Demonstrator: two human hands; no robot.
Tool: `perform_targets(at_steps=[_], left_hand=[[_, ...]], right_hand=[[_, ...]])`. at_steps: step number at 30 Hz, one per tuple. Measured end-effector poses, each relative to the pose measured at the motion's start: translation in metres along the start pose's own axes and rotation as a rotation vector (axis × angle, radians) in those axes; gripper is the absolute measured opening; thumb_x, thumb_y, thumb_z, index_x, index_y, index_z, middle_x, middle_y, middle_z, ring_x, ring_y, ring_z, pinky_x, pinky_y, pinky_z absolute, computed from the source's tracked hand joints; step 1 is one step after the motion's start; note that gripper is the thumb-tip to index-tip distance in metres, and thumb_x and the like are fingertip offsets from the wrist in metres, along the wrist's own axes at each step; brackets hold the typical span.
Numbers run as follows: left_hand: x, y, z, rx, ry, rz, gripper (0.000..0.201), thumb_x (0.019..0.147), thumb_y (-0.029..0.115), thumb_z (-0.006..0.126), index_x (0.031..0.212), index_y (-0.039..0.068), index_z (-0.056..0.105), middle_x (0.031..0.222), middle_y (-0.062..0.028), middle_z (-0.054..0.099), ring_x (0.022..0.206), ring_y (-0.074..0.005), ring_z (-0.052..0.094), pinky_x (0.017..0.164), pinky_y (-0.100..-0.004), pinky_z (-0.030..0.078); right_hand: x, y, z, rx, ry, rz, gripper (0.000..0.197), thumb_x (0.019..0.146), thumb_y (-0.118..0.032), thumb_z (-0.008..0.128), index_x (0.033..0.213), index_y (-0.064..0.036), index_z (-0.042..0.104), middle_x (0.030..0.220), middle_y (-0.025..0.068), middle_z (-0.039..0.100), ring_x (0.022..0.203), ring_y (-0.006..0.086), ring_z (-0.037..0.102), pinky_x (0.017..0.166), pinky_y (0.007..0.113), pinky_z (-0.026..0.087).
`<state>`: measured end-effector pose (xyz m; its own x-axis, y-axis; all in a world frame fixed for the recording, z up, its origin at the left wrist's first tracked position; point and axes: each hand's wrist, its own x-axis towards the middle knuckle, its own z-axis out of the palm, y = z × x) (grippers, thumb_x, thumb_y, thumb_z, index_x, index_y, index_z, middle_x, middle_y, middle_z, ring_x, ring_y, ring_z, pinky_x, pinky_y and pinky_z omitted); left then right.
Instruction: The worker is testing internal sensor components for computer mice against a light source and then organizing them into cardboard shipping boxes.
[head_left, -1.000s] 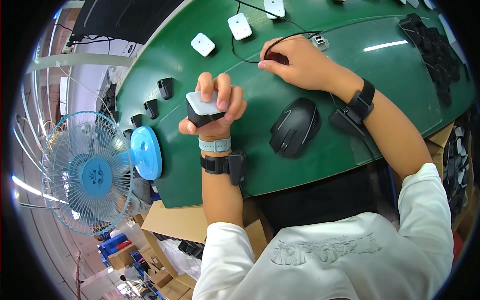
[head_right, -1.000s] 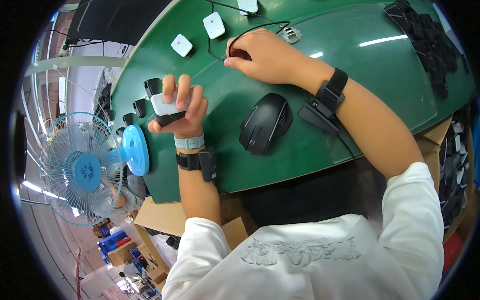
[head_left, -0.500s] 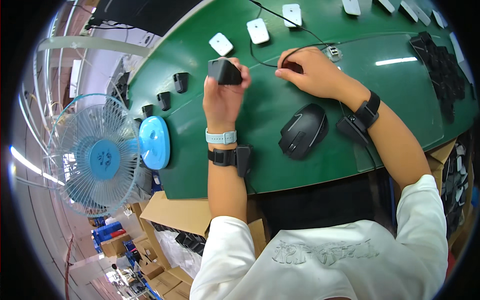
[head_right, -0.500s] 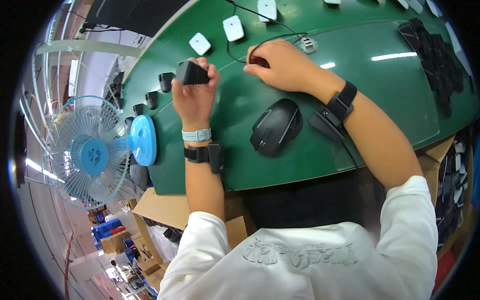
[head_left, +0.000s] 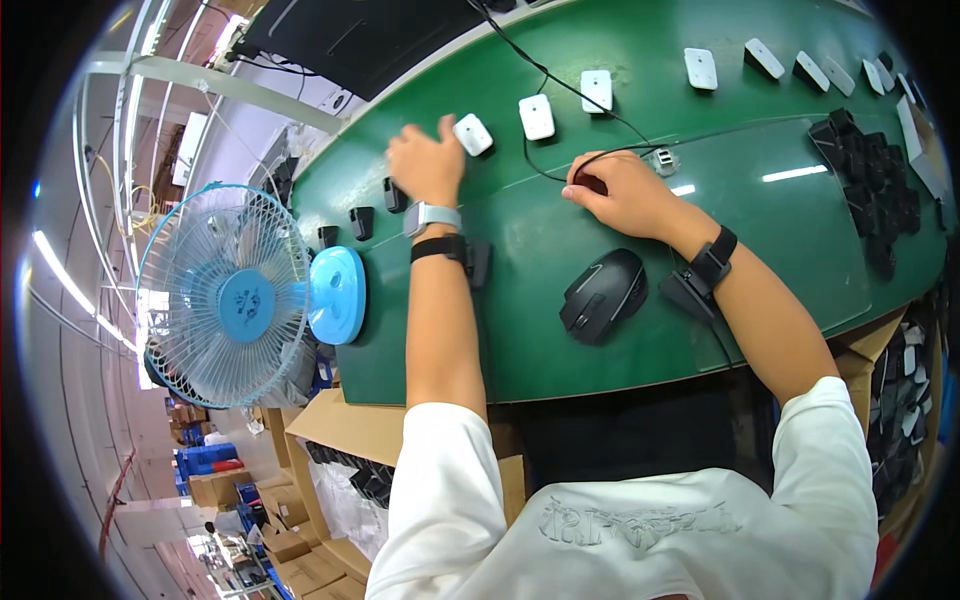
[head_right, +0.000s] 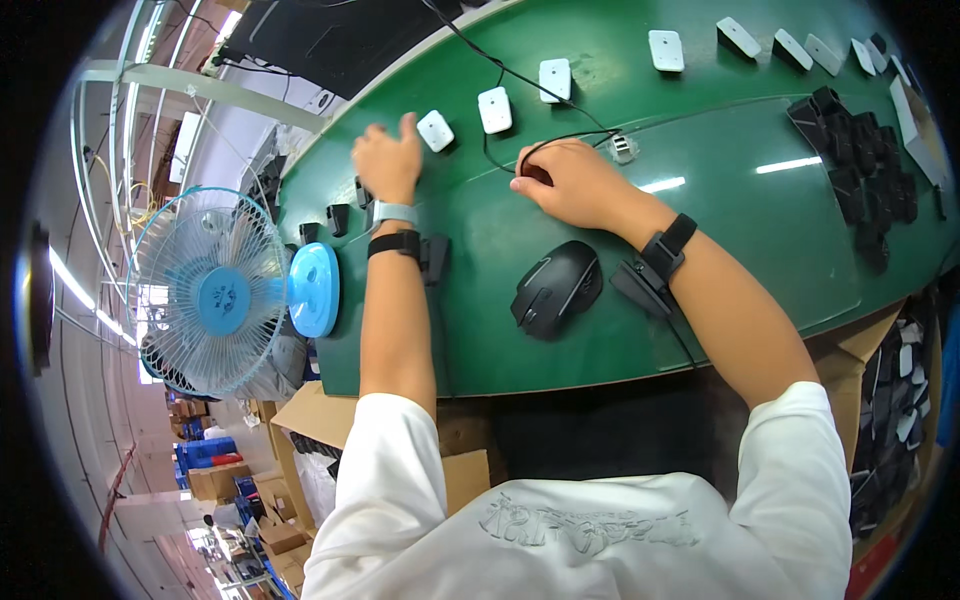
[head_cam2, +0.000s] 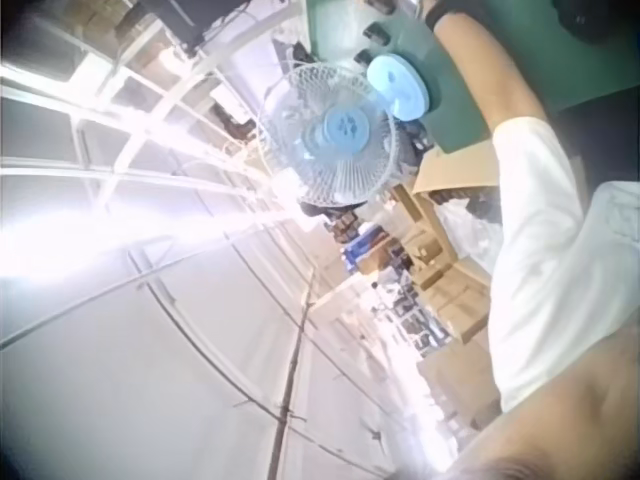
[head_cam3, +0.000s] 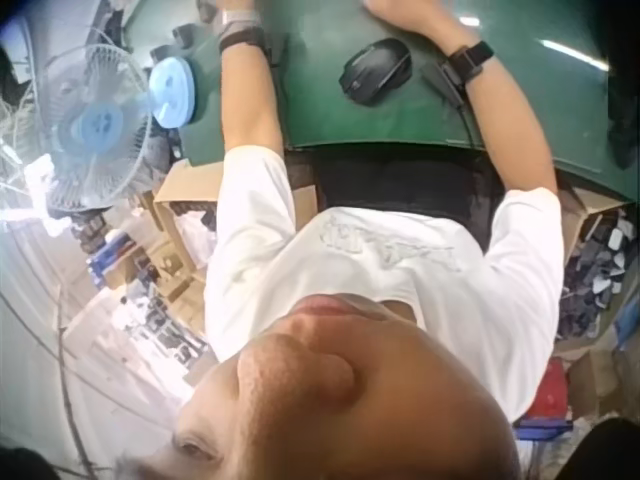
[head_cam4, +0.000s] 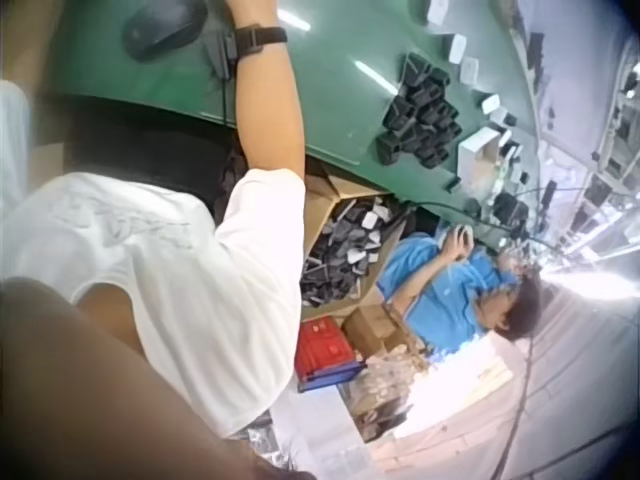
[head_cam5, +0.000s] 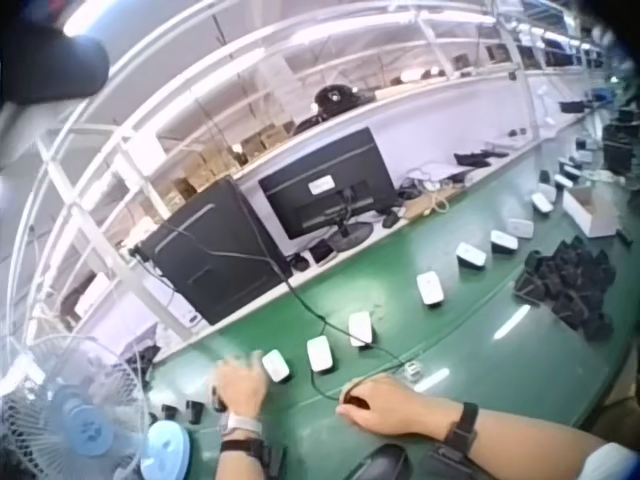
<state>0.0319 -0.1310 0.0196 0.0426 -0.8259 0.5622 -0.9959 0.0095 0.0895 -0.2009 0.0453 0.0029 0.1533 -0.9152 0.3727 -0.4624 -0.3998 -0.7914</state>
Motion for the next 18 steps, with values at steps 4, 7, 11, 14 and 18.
perform_targets(at_steps=[4, 7, 11, 14, 18], left_hand=[[-0.003, 0.026, -0.005, -0.136, -0.365, 0.138, 0.069, 0.085, 0.052, 0.068, 0.120, -0.006, 0.058, 0.113, -0.0311, 0.067, 0.110, -0.0447, 0.064, 0.090, -0.0497, 0.053], [-0.005, 0.011, 0.000, -0.294, -0.086, 0.141, 0.055, 0.089, 0.039, 0.062, 0.117, -0.008, 0.056, 0.098, -0.0252, 0.070, 0.083, -0.0379, 0.068, 0.074, -0.0460, 0.055], [-0.043, 0.022, -0.021, -1.833, -0.766, -0.451, 0.039, 0.089, 0.023, 0.051, 0.116, -0.004, 0.058, 0.112, -0.0160, 0.068, 0.085, -0.0272, 0.063, 0.068, -0.0381, 0.052], [-0.091, 0.034, -0.051, -2.023, -1.027, -0.358, 0.039, 0.086, 0.028, 0.049, 0.110, -0.002, 0.057, 0.105, -0.0166, 0.064, 0.082, -0.0251, 0.060, 0.065, -0.0346, 0.047], [-0.103, 0.029, -0.059, -2.088, -1.108, -0.166, 0.033, 0.083, 0.028, 0.052, 0.101, 0.000, 0.055, 0.093, -0.0152, 0.064, 0.076, -0.0224, 0.059, 0.062, -0.0315, 0.046]], right_hand=[[0.003, -0.005, 0.003, 0.022, 0.037, -0.012, 0.020, 0.093, -0.018, 0.066, 0.091, 0.0023, 0.065, 0.079, 0.0112, 0.066, 0.070, 0.0230, 0.062, 0.068, 0.034, 0.049], [0.008, -0.011, 0.003, 0.206, 0.072, 0.098, 0.018, 0.096, -0.016, 0.064, 0.094, 0.0011, 0.065, 0.081, 0.0075, 0.066, 0.071, 0.0154, 0.061, 0.067, 0.030, 0.049], [0.006, 0.001, -0.005, 0.667, 0.229, 0.196, 0.018, 0.097, -0.017, 0.066, 0.096, 0.0013, 0.066, 0.081, 0.0023, 0.066, 0.073, 0.0090, 0.061, 0.067, 0.027, 0.051], [0.006, -0.008, -0.004, 0.683, 0.250, 0.192, 0.016, 0.097, -0.015, 0.065, 0.097, 0.0017, 0.067, 0.085, 0.0027, 0.068, 0.076, 0.0098, 0.063, 0.071, 0.026, 0.052], [0.007, -0.022, 0.011, 0.701, 0.179, 0.122, 0.016, 0.100, -0.017, 0.064, 0.102, -0.0015, 0.063, 0.090, 0.0017, 0.065, 0.085, 0.0078, 0.060, 0.075, 0.025, 0.050]])
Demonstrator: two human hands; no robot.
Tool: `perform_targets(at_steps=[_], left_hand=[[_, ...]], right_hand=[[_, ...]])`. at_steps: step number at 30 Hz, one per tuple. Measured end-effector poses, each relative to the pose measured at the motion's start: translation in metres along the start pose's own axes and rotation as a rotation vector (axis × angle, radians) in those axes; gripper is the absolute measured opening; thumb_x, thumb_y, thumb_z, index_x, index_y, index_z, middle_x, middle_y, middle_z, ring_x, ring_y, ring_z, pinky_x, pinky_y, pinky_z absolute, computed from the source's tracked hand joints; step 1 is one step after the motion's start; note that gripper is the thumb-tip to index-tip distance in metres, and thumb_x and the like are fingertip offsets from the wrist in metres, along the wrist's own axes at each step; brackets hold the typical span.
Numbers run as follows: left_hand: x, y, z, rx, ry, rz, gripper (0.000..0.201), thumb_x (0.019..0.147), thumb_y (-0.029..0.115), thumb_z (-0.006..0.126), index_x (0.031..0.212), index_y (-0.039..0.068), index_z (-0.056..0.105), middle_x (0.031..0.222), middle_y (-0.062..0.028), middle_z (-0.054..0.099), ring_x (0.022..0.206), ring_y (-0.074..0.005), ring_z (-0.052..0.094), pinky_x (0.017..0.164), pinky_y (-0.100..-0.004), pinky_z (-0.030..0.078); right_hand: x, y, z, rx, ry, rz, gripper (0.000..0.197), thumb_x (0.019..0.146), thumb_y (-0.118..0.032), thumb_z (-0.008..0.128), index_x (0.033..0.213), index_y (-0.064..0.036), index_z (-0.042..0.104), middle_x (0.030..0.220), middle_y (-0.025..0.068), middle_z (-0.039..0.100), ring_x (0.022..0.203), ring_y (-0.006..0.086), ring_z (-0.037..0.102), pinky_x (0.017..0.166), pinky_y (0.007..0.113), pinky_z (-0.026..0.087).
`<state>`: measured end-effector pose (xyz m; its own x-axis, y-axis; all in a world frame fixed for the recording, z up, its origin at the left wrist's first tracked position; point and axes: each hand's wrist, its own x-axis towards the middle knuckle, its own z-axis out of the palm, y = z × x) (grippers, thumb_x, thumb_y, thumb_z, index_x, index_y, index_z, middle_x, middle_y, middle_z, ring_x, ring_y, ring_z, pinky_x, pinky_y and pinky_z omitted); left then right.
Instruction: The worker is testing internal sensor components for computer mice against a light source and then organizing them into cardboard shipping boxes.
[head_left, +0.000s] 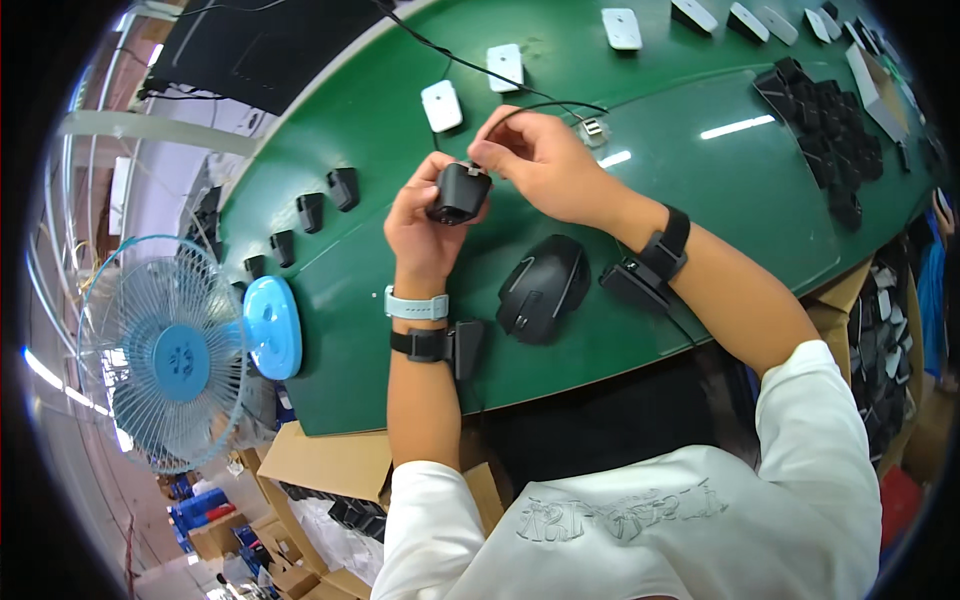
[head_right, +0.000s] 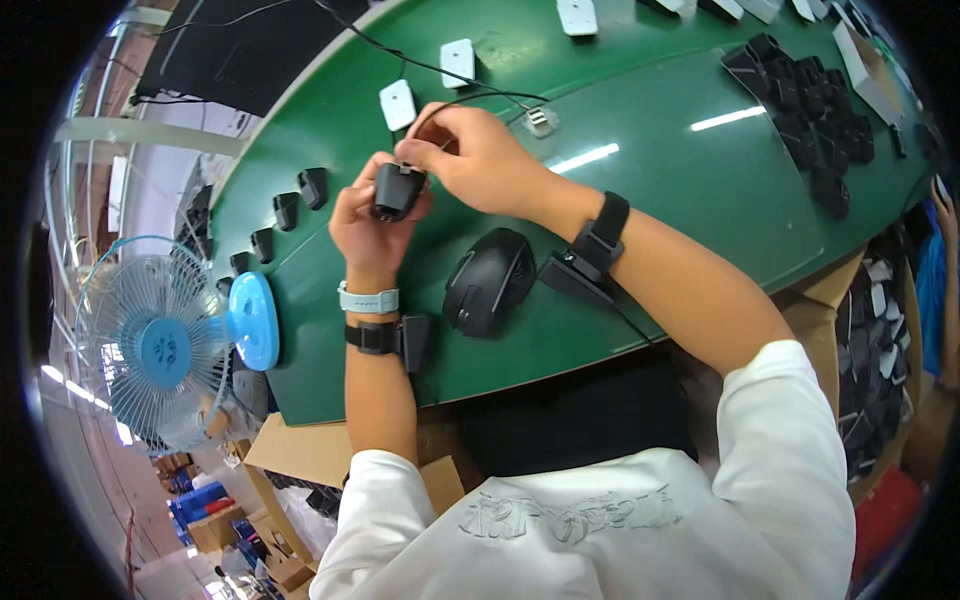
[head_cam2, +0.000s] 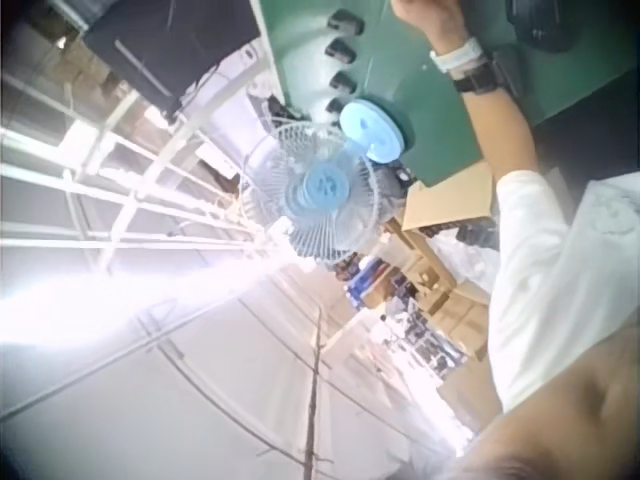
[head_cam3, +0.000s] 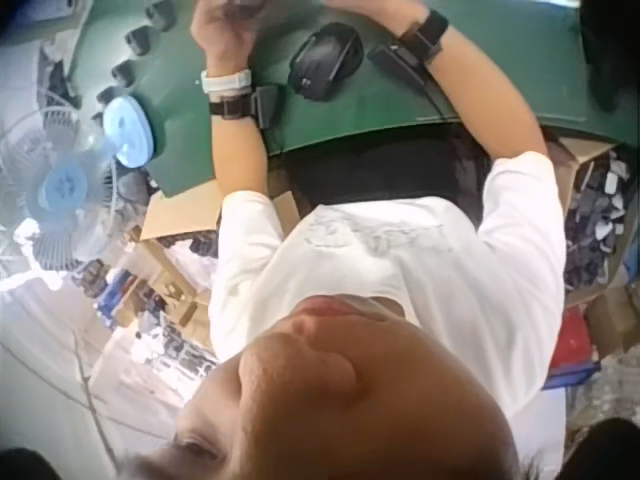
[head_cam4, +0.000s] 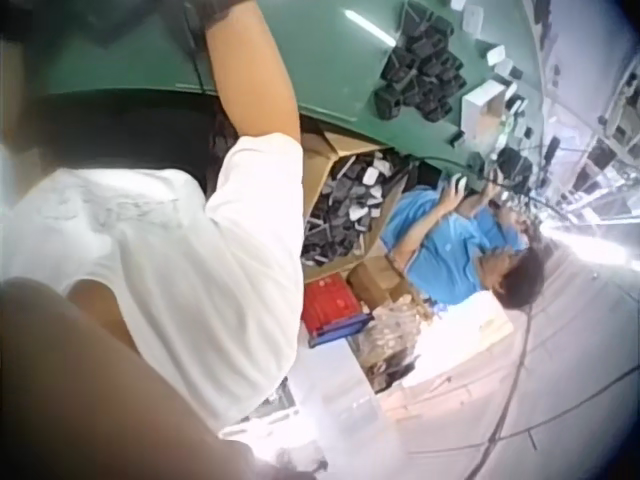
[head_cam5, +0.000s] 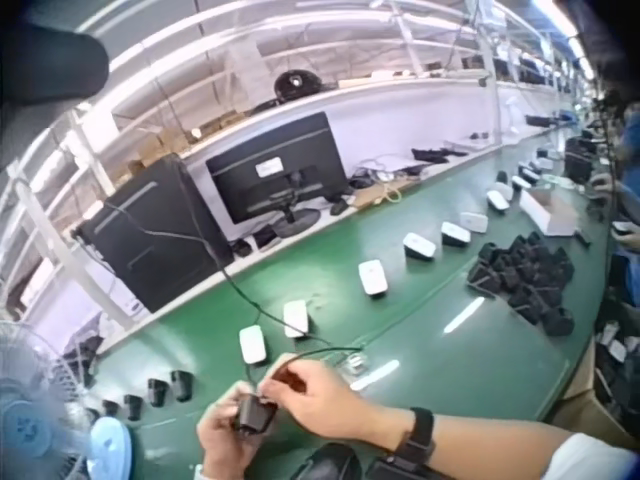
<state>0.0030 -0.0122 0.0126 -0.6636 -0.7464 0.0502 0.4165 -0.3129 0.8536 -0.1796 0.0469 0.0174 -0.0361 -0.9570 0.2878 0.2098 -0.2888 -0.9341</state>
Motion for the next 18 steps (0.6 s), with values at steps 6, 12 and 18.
perform_targets(at_steps=[6, 12, 18], left_hand=[[-0.004, -0.007, 0.006, 0.035, 0.014, -0.005, 0.032, 0.084, 0.028, 0.050, 0.101, 0.000, 0.054, 0.090, -0.0133, 0.061, 0.074, -0.0225, 0.057, 0.062, -0.0324, 0.045], [-0.007, -0.014, 0.009, 0.048, 0.148, 0.020, 0.033, 0.083, 0.030, 0.048, 0.101, 0.003, 0.054, 0.089, -0.0107, 0.058, 0.074, -0.0210, 0.053, 0.061, -0.0314, 0.042], [-0.006, -0.016, 0.009, 0.063, 0.167, 0.031, 0.030, 0.084, 0.028, 0.047, 0.098, 0.003, 0.056, 0.088, -0.0102, 0.059, 0.074, -0.0210, 0.055, 0.061, -0.0328, 0.044]], right_hand=[[-0.008, -0.001, 0.002, -0.113, 0.055, 0.081, 0.017, 0.101, -0.017, 0.063, 0.101, -0.0008, 0.061, 0.092, 0.0037, 0.066, 0.086, 0.0101, 0.062, 0.080, 0.027, 0.052], [-0.008, 0.010, 0.005, -0.145, 0.109, 0.010, 0.023, 0.096, -0.021, 0.067, 0.095, 0.0022, 0.064, 0.089, 0.0107, 0.071, 0.083, 0.0179, 0.068, 0.077, 0.032, 0.053], [-0.009, 0.005, 0.004, -0.252, 0.045, 0.076, 0.014, 0.098, -0.014, 0.064, 0.100, 0.0000, 0.063, 0.094, 0.0055, 0.067, 0.087, 0.0099, 0.064, 0.080, 0.026, 0.052]])
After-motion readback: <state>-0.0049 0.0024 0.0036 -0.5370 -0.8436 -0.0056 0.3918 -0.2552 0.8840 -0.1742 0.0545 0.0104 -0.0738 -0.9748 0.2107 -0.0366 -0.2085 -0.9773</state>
